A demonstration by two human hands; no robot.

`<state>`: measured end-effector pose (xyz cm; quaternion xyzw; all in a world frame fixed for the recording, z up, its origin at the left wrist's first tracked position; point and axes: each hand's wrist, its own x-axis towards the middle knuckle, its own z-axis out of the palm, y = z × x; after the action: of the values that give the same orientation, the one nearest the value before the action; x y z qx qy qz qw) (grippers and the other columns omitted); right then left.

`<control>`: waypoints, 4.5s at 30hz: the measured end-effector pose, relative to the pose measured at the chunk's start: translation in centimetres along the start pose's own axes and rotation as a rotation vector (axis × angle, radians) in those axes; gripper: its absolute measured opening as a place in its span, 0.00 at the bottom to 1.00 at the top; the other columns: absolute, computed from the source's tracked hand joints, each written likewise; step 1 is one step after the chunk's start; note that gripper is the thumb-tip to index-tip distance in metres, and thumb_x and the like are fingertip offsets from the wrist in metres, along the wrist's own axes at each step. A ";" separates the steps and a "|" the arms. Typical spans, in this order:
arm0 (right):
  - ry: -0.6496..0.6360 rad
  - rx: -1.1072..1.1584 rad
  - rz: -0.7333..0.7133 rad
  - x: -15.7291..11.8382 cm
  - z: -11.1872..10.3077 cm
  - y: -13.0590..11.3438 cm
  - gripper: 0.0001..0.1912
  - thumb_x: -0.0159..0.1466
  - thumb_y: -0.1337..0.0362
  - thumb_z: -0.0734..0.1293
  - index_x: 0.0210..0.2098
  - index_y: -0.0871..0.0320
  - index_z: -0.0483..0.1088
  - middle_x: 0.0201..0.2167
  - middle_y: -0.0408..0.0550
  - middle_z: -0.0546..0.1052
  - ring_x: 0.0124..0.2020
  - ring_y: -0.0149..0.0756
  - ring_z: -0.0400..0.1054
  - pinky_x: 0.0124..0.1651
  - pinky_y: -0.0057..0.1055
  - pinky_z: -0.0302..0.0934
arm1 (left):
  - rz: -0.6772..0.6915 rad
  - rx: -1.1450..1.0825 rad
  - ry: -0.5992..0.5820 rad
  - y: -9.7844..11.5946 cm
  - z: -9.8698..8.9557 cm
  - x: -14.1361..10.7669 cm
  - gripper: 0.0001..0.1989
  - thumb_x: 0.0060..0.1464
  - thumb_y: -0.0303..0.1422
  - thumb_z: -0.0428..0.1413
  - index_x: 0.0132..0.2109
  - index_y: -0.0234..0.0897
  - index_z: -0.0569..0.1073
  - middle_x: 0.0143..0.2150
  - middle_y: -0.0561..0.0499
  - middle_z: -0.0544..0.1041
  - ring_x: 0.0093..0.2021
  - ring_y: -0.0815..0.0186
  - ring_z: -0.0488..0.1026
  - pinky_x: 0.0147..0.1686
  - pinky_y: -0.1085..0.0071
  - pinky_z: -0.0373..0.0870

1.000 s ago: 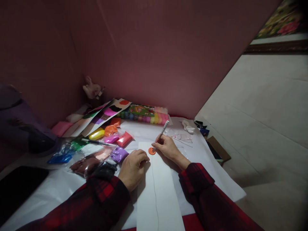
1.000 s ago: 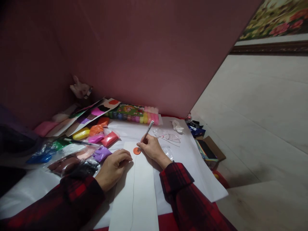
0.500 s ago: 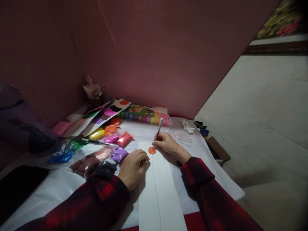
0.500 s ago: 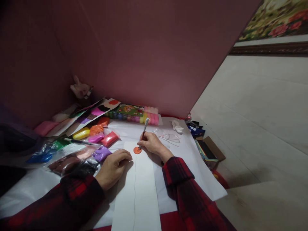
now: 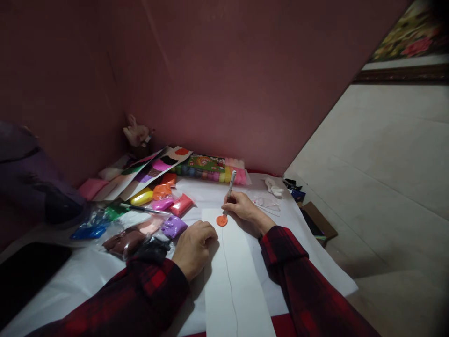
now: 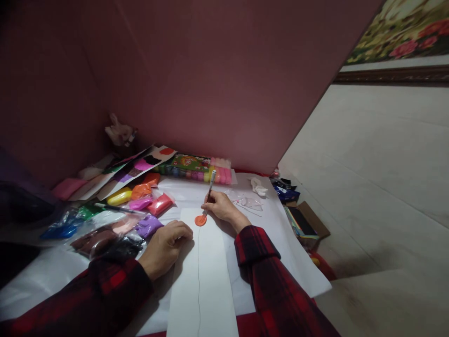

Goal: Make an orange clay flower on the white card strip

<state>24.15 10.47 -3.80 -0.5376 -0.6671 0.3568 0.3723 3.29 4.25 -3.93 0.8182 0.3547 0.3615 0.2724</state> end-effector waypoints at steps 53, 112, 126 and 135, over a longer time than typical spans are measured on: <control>0.127 0.232 -0.018 -1.4 2.7 -1.1 0.07 0.50 0.64 0.71 0.25 0.59 0.68 0.19 0.40 0.70 0.21 0.31 0.68 0.26 0.29 0.63 | -0.002 0.049 -0.014 0.4 0.0 -0.1 0.15 0.45 0.15 0.48 0.27 0.38 0.73 0.29 0.51 0.75 0.34 0.64 0.70 0.36 0.69 0.67; 0.158 -0.320 0.136 2.5 2.2 -0.7 0.06 0.51 0.64 0.71 0.22 0.58 0.70 0.19 0.40 0.72 0.23 0.30 0.63 0.27 0.26 0.50 | -0.023 0.048 -0.050 0.5 -0.1 -0.3 0.17 0.42 0.13 0.46 0.28 0.37 0.73 0.29 0.50 0.74 0.35 0.64 0.69 0.36 0.70 0.66; 0.178 0.128 0.015 0.4 0.9 -1.0 0.11 0.49 0.58 0.69 0.25 0.58 0.65 0.20 0.41 0.68 0.21 0.30 0.63 0.25 0.27 0.58 | -0.008 0.044 -0.037 0.5 -0.1 -0.3 0.16 0.43 0.13 0.47 0.27 0.37 0.73 0.29 0.50 0.73 0.34 0.65 0.69 0.35 0.70 0.66; 0.042 0.147 0.017 -1.0 1.8 -1.5 0.07 0.50 0.63 0.69 0.24 0.59 0.67 0.20 0.42 0.72 0.23 0.33 0.68 0.28 0.30 0.63 | -0.013 0.063 -0.073 0.5 -0.2 -0.3 0.17 0.44 0.13 0.47 0.28 0.37 0.73 0.29 0.50 0.74 0.35 0.64 0.69 0.36 0.70 0.66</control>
<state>22.04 9.09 -3.43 -0.5218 -0.6265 0.3967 0.4217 3.17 3.80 -3.57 0.8366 0.3610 0.3184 0.2615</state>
